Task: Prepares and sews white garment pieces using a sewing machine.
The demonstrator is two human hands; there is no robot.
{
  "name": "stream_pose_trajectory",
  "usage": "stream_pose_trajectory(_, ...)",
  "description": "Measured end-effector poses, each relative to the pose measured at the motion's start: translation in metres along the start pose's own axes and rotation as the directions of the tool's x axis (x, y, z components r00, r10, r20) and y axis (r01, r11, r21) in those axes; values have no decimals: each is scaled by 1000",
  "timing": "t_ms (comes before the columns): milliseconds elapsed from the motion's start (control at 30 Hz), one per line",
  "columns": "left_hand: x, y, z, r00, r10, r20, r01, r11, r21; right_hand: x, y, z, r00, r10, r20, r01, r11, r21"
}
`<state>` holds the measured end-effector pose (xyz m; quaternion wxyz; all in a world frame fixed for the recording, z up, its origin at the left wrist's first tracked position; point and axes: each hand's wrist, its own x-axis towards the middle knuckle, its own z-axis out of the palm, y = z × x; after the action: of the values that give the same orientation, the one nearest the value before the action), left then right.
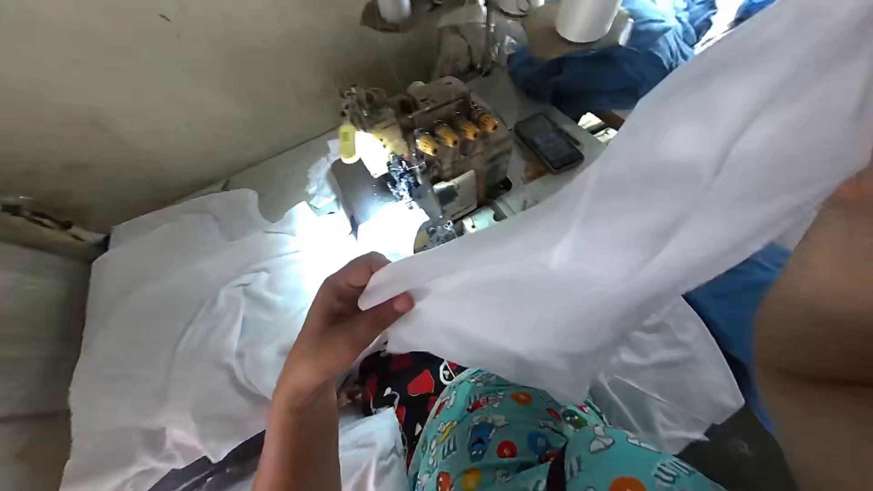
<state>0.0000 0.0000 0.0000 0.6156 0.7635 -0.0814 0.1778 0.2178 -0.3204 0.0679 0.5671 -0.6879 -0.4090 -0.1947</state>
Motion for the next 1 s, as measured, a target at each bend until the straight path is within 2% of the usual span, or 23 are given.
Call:
stream_pose_trajectory(33,-4,-1,-2,1000,8,-18,-9,999,-46,8,14,-4,988,-50,145,46,999,29)
stream_pose_trajectory(100,-7,-2,9,999,-3,-41,1,999,-44,5,27,1,901,-45,432,47,999,7)
stream_pose_trajectory(133,-5,-1,21,999,-9,-34,10,1000,7,-2,29,8,820,-1,573,-3,1000,6)
stream_pose_trajectory(200,7,0,51,998,27,57,-36,986,161,-18,31,30,603,6,798,-109,991,74)
stream_pose_trajectory(233,15,2,65,992,57,116,-84,968,237,-28,33,47,512,-46,858,-149,979,142)
stream_pose_trajectory(267,22,4,77,985,92,147,-131,949,286,-39,33,66,456,-106,884,-205,954,220)
stream_pose_trajectory(300,27,5,86,983,137,123,-167,943,289,-49,31,84,429,-144,892,-269,922,279)
stream_pose_trajectory(333,29,2,92,980,196,31,-198,949,247,-57,29,98,402,-175,899,-337,884,323)
stream_pose_trajectory(367,29,-2,96,961,252,-117,-229,957,179,-62,27,108,392,-230,891,-373,846,382)
stream_pose_trajectory(400,29,-8,97,929,268,-254,-244,962,124,-61,24,112,401,-270,875,-398,810,432)
stream_pose_trajectory(433,28,-14,98,914,236,-331,-232,971,54,-57,21,110,446,-259,857,-407,794,452)
stream_pose_trajectory(467,24,-21,102,926,163,-339,-188,981,-42,-52,19,105,517,-228,825,-408,782,471)
stream_pose_trajectory(500,17,-29,110,957,80,-279,-125,982,-145,-46,17,99,596,-182,782,-408,770,490)
stream_pose_trajectory(533,8,-37,122,987,19,-161,-54,975,-216,-41,15,93,679,-124,723,-398,766,505)
stream_pose_trajectory(600,-4,-51,149,987,-102,123,121,979,-162,-30,10,85,816,-51,576,-331,775,538)
stream_pose_trajectory(633,-9,-61,160,967,-136,215,158,984,-87,-25,6,84,866,-29,499,-287,789,543)
stream_pose_trajectory(667,-14,-75,167,961,-129,243,141,989,-33,-21,4,83,905,-14,426,-241,807,539)
stream_pose_trajectory(767,-20,-89,147,978,-155,140,166,983,-75,-15,10,76,968,12,250,-138,860,491)
stream_pose_trajectory(833,-23,-71,114,981,-193,21,193,955,-225,-12,26,67,985,41,169,-113,889,443)
stream_pose_trajectory(900,-31,-45,81,986,-164,-41,144,944,-298,-11,43,58,990,56,128,-102,916,388)
stream_pose_trajectory(967,-40,-21,57,993,-116,20,117,946,-301,-17,50,58,994,100,43,-109,939,326)
stream_pose_trajectory(1000,-45,-16,49,987,-120,110,147,947,-287,-22,51,60,991,128,-27,-113,942,317)
